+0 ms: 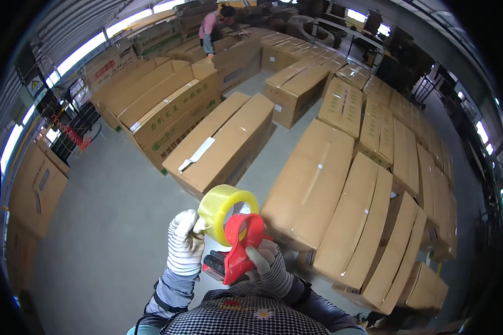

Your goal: Apply tape to seal large cardboard boxes containing building or manufacturing materials.

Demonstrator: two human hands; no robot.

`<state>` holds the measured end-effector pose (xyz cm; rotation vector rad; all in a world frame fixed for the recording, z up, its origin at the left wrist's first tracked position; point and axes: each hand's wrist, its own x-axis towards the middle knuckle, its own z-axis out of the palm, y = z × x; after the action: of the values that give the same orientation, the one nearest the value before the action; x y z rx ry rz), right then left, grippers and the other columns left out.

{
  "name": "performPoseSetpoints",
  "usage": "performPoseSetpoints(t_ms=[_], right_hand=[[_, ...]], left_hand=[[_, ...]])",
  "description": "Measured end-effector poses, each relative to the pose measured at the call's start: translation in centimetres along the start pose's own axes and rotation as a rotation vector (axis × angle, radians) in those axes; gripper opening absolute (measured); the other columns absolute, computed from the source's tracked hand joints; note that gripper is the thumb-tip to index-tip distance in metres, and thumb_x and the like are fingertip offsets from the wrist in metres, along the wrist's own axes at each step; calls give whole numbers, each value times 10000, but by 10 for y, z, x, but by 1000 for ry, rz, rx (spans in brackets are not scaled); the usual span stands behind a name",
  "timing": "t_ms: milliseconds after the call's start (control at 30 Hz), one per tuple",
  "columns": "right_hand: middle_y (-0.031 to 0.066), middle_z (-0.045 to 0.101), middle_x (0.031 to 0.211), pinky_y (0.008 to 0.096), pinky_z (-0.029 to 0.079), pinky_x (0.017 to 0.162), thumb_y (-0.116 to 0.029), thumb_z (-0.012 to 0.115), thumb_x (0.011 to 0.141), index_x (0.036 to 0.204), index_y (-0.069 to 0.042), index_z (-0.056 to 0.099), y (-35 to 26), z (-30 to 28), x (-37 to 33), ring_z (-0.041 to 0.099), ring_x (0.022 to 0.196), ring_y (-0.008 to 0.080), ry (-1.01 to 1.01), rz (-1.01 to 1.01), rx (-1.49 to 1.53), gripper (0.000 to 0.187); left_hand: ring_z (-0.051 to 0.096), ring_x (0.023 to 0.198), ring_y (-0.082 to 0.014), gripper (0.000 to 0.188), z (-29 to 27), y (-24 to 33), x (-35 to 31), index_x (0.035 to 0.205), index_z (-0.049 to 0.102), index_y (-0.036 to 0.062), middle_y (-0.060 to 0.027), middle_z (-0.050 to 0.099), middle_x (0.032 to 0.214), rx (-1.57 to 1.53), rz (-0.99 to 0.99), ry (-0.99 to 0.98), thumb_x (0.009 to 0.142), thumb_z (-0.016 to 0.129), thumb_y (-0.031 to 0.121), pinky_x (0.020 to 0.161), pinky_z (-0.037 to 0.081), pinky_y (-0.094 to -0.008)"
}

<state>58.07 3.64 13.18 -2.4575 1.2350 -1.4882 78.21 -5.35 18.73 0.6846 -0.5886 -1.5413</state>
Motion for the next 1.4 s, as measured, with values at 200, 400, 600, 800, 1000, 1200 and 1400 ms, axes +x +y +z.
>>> performPoseSetpoints(t_ms=[200,400,600,800,1000,1200,1400], right_hand=[[106,530,1076,497,422,943,-370,643,891,1400,-9,444,77,17,87,514,1046,322,35,10,-42,655],[79,542,1169,493,376,1002,-233,627,896,1145,-100,651,156,50,145,499,1099,303,-84,-1,-231,283],[161,519,1258,466,438,956,-81,641,781,1082,18,608,231,132,190,512,1130,349,-32,2,91,319],[211,527,1288,469,374,1078,-338,753,698,1226,25,569,292,172,243,443,1278,378,-320,23,285,667],[151,591,1233,384,451,998,-370,828,740,1253,-35,577,346,194,319,572,1157,272,-359,570,983,662],[130,638,1068,396,454,967,-277,911,641,1100,-40,631,410,208,361,623,1021,287,-577,189,681,587],[152,537,1351,440,370,1101,-231,943,583,1146,-50,645,489,232,374,407,1373,338,-518,806,887,662]], left_hand=[[567,683,-88,162,30,8,70,779,693,50,-23,660,754,107,-78,-44,907,674,147,679,437,-225],[556,644,-95,170,23,17,134,763,690,49,-47,656,740,206,-6,29,898,684,153,609,447,-234],[610,782,-125,234,34,28,202,739,678,26,-59,669,780,100,-210,-47,936,641,147,766,475,-283],[612,810,-232,689,3,82,322,689,632,28,-68,601,696,960,360,-206,996,400,599,860,482,-413],[368,1420,-309,1010,-36,107,443,1447,414,7,-194,457,1467,1205,297,-412,725,779,612,1194,217,-459],[493,1321,-266,479,-30,39,533,1261,652,23,-139,581,1377,627,-134,-475,837,730,232,1123,358,-395],[678,857,-272,255,-7,-14,578,953,731,63,-87,731,961,1136,473,62,901,648,298,772,528,-363]])
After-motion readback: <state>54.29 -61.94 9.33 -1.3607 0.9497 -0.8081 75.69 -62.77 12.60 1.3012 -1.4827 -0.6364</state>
